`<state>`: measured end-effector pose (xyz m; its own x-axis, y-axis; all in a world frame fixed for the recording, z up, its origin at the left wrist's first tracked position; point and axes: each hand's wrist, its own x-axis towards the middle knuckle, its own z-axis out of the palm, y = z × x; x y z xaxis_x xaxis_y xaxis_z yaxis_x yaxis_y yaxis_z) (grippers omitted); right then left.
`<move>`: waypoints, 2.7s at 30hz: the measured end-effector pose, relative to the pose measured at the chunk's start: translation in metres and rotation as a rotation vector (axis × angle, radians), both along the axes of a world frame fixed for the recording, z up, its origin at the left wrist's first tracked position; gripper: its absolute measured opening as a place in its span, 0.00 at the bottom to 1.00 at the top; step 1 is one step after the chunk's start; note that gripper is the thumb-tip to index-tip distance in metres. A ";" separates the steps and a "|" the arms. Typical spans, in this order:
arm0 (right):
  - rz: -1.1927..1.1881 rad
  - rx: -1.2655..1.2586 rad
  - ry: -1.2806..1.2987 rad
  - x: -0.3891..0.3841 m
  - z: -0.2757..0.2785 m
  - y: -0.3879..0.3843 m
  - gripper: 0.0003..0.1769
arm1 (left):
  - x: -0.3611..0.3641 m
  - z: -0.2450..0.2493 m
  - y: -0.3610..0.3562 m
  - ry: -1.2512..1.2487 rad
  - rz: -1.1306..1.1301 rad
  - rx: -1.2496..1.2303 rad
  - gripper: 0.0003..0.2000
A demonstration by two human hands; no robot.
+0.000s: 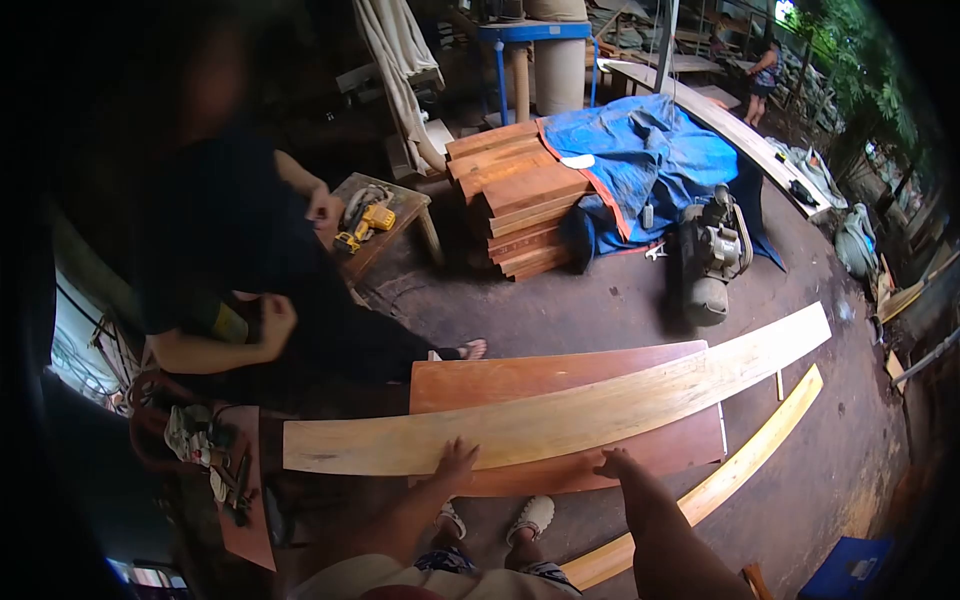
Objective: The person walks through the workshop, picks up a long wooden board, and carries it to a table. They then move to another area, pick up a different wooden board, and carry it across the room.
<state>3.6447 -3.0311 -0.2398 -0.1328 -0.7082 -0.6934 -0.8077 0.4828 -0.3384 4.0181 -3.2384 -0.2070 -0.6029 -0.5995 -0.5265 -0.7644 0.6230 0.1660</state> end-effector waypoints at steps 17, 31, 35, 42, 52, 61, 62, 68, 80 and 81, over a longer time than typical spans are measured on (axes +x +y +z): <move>-0.086 0.066 0.070 0.230 0.035 0.056 0.43 | 0.346 -0.025 -0.002 0.495 0.444 0.616 0.20; 0.242 -0.306 -0.356 0.445 0.090 -0.176 0.09 | 0.688 0.022 -0.106 0.139 -0.041 0.056 0.16; 0.123 -0.283 -0.375 0.458 0.108 -0.207 0.04 | 0.674 0.100 -0.099 0.133 0.576 0.178 0.11; 0.137 -0.143 -0.025 0.455 0.095 -0.252 0.07 | 0.655 0.062 -0.132 0.575 0.857 -0.219 0.10; -0.169 -0.356 -0.046 0.576 0.040 -0.304 0.07 | 0.694 0.024 -0.449 0.211 0.454 0.455 0.12; -0.748 -0.368 -0.214 0.736 0.208 -0.453 0.21 | 0.623 0.053 -0.681 -0.030 -0.252 0.479 0.15; -0.804 -0.448 -0.257 0.741 0.211 -0.452 0.21 | 0.615 0.035 -0.687 -0.031 -0.266 0.479 0.15; -1.052 -0.563 -0.312 0.741 0.209 -0.449 0.24 | 0.572 0.065 -0.673 0.552 -0.056 0.632 0.16; -0.544 -0.466 -0.094 0.760 0.155 -0.680 0.14 | 0.692 0.001 -0.931 0.223 -0.098 0.361 0.09; -0.601 -0.416 -0.142 0.757 0.143 -0.713 0.13 | 0.702 -0.010 -0.956 0.302 0.125 0.490 0.08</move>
<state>4.4015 -3.7442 -0.0965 -0.5093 -0.7494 -0.4232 -0.3793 0.6369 -0.6712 4.7203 -4.1943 -0.2171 -0.7097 -0.4056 -0.5760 -0.7012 0.3273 0.6334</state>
